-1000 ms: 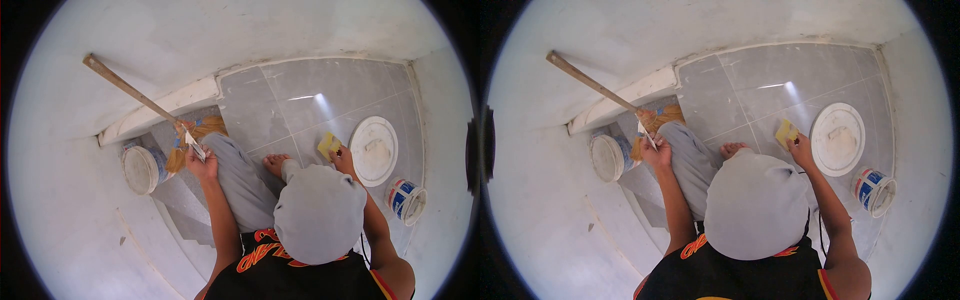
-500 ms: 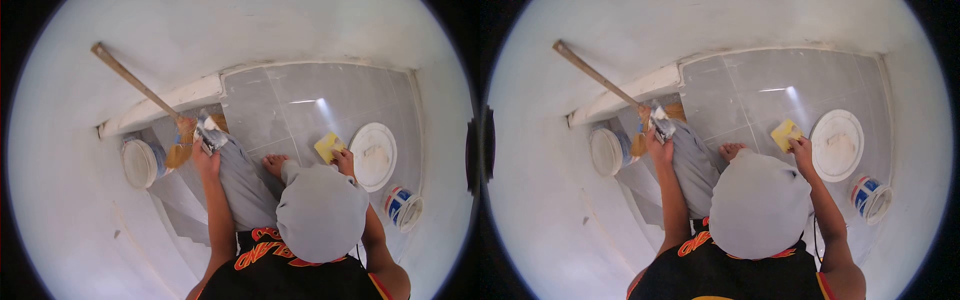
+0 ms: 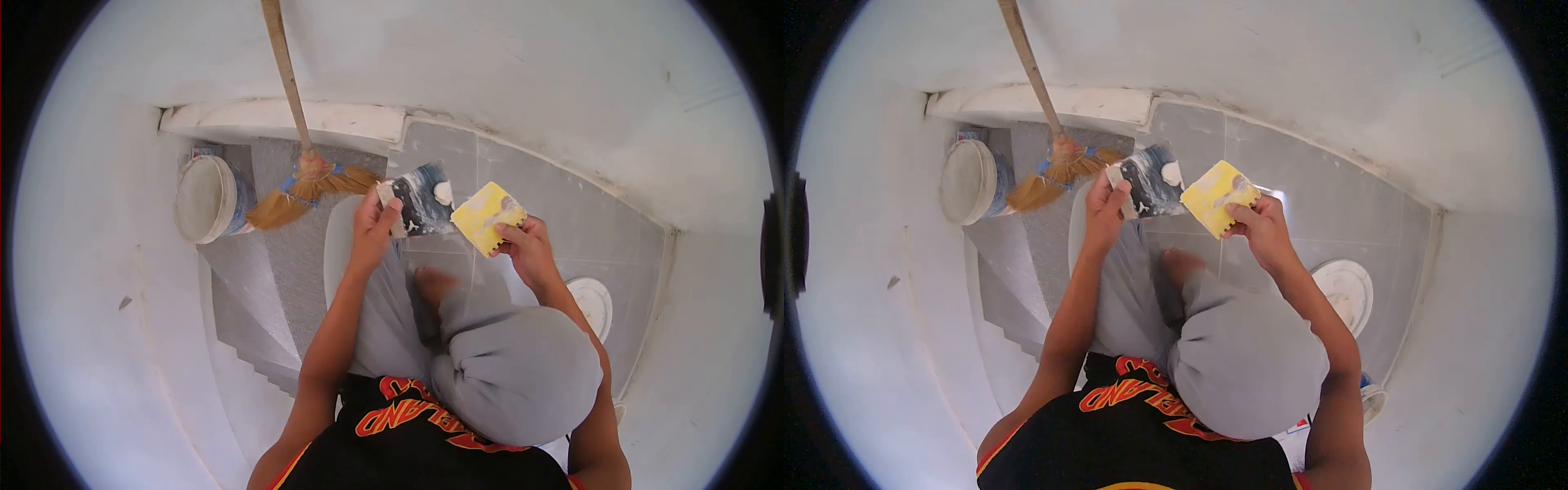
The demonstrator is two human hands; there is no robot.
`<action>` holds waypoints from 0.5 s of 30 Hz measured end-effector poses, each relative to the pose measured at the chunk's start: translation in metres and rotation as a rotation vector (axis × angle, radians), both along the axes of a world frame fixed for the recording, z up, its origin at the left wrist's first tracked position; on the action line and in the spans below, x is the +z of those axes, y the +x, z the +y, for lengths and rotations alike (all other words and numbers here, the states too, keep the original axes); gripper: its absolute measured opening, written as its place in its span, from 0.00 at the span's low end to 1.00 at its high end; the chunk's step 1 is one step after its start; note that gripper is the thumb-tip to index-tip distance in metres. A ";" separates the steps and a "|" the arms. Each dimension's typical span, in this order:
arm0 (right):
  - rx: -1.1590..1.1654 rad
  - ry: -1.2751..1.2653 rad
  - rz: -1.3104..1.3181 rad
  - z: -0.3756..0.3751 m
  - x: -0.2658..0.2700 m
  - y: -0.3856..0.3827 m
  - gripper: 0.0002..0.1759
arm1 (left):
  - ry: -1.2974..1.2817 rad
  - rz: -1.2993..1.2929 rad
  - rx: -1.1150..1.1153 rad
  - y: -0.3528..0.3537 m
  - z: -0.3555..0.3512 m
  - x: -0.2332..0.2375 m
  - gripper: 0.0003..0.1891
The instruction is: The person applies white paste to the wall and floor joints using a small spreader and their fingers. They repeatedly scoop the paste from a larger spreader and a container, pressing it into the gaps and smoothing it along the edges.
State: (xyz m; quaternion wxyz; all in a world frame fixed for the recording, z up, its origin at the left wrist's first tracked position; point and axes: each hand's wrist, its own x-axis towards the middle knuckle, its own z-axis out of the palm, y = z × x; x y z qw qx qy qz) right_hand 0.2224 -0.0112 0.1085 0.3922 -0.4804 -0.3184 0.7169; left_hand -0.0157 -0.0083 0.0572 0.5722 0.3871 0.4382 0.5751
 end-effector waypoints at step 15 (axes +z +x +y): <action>-0.237 -0.154 0.172 0.108 -0.082 -0.065 0.07 | -0.001 0.653 0.403 -0.041 0.009 -0.009 0.08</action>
